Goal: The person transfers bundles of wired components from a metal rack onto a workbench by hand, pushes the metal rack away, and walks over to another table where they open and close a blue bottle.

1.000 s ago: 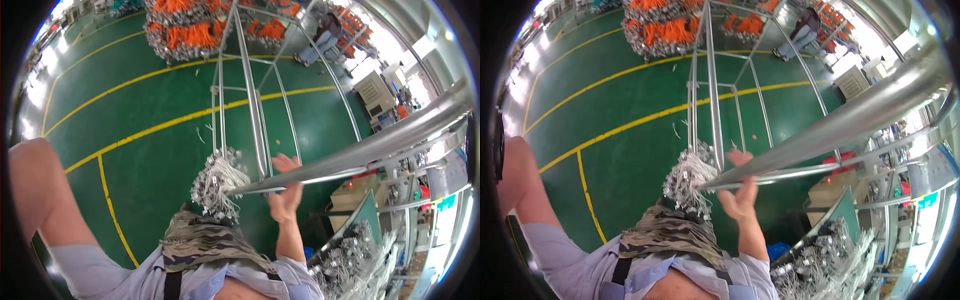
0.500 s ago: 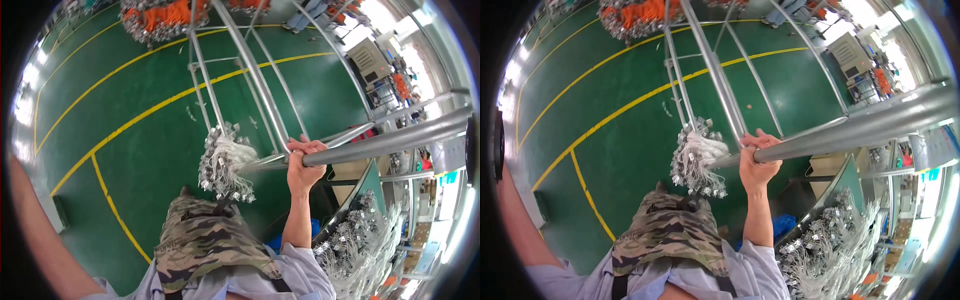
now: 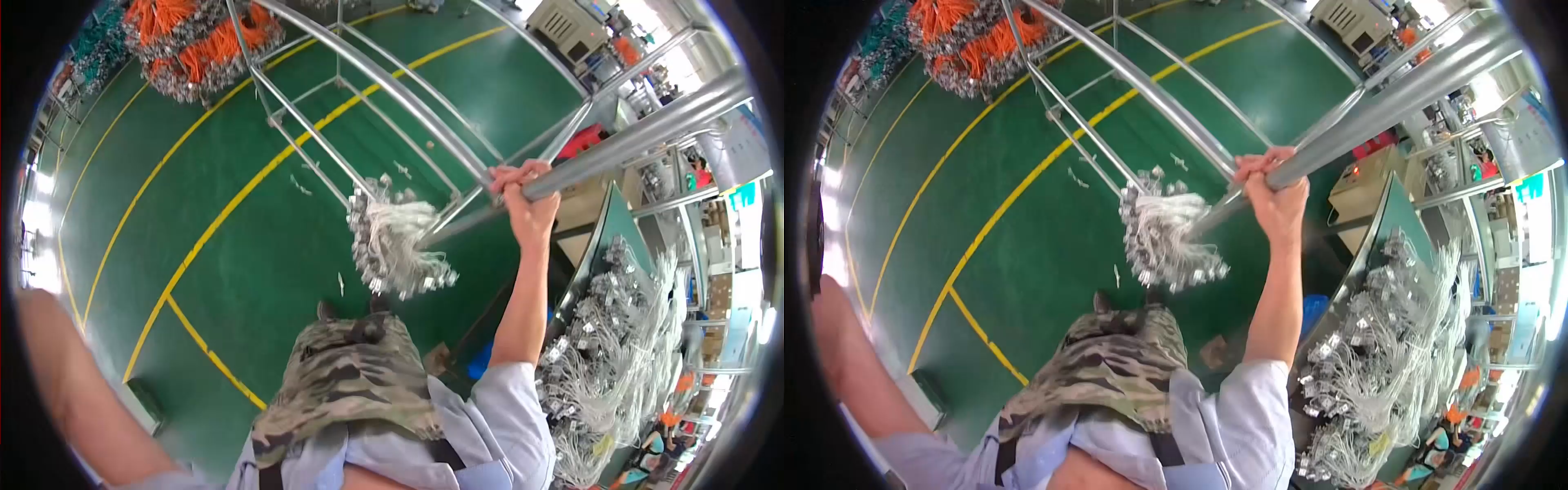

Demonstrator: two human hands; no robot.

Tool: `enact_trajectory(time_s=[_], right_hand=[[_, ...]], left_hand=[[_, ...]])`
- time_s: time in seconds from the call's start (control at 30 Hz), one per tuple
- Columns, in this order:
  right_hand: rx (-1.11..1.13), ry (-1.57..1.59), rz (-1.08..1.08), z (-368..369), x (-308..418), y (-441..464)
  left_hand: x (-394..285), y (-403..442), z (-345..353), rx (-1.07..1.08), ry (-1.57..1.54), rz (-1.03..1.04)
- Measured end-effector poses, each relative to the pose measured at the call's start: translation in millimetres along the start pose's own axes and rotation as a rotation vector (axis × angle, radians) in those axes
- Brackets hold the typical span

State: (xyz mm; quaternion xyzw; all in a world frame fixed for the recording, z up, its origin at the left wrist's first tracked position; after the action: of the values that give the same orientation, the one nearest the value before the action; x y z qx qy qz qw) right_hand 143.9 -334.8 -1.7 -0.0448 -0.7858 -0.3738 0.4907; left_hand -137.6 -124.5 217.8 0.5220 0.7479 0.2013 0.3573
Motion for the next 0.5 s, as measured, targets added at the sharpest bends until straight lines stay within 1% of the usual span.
enact_trajectory(time_s=[0.03,0.07,0.1,0.17,0.27,0.3,0.33,0.37,0.43,0.5], right_hand=[[0.011,0.043,-0.028,-6.3,-3.2,8.5],[0.023,0.008,-0.034,-16.0,-5.6,11.9],[0.015,-0.001,-0.019,-24.0,-7.7,9.9],[-0.009,0.103,0.008,-36.5,-13.6,12.8],[-0.029,0.089,0.02,-61.7,-22.1,13.7],[-0.032,0.083,0.019,-69.8,-25.3,14.7],[-0.05,0.025,0.009,-78.3,-27.9,16.4],[-0.068,0.008,0.019,-89.4,-32.6,16.3],[-0.088,0.0,-0.036,-107.2,-38.6,17.9],[-0.136,-0.058,0.008,-124.4,-48.6,19.5]], left_hand=[[1.1,4.7,5.6,0.019,0.011,0.016],[0.8,12.5,12.1,0.027,0.021,0.043],[0.5,17.7,21.7,0.045,0.018,0.06],[5.7,27.8,40.7,0.074,0.005,0.098],[12.1,52.2,79.5,0.126,-0.018,0.157],[43.0,47.1,116.8,0.265,0.027,-0.072],[77.0,38.1,155.6,0.309,0.101,-0.078],[103.3,31.7,190.3,0.379,0.373,-0.13],[157.6,12.6,250.4,0.106,0.567,0.154],[162.8,11.2,271.6,0.17,0.547,0.193]])
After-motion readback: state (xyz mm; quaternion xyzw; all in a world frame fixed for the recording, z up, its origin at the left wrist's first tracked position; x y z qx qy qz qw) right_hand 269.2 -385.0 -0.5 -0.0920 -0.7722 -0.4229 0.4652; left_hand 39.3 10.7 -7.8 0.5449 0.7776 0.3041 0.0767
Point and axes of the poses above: each hand's wrist, its own y-axis towards the middle knuckle, its own z-axis out of the palm, x = y × z, the point moved 5 cm from there along y, towards the middle knuckle, and after that the axes turned 8 degrees about -z, right-handed, at the moved point
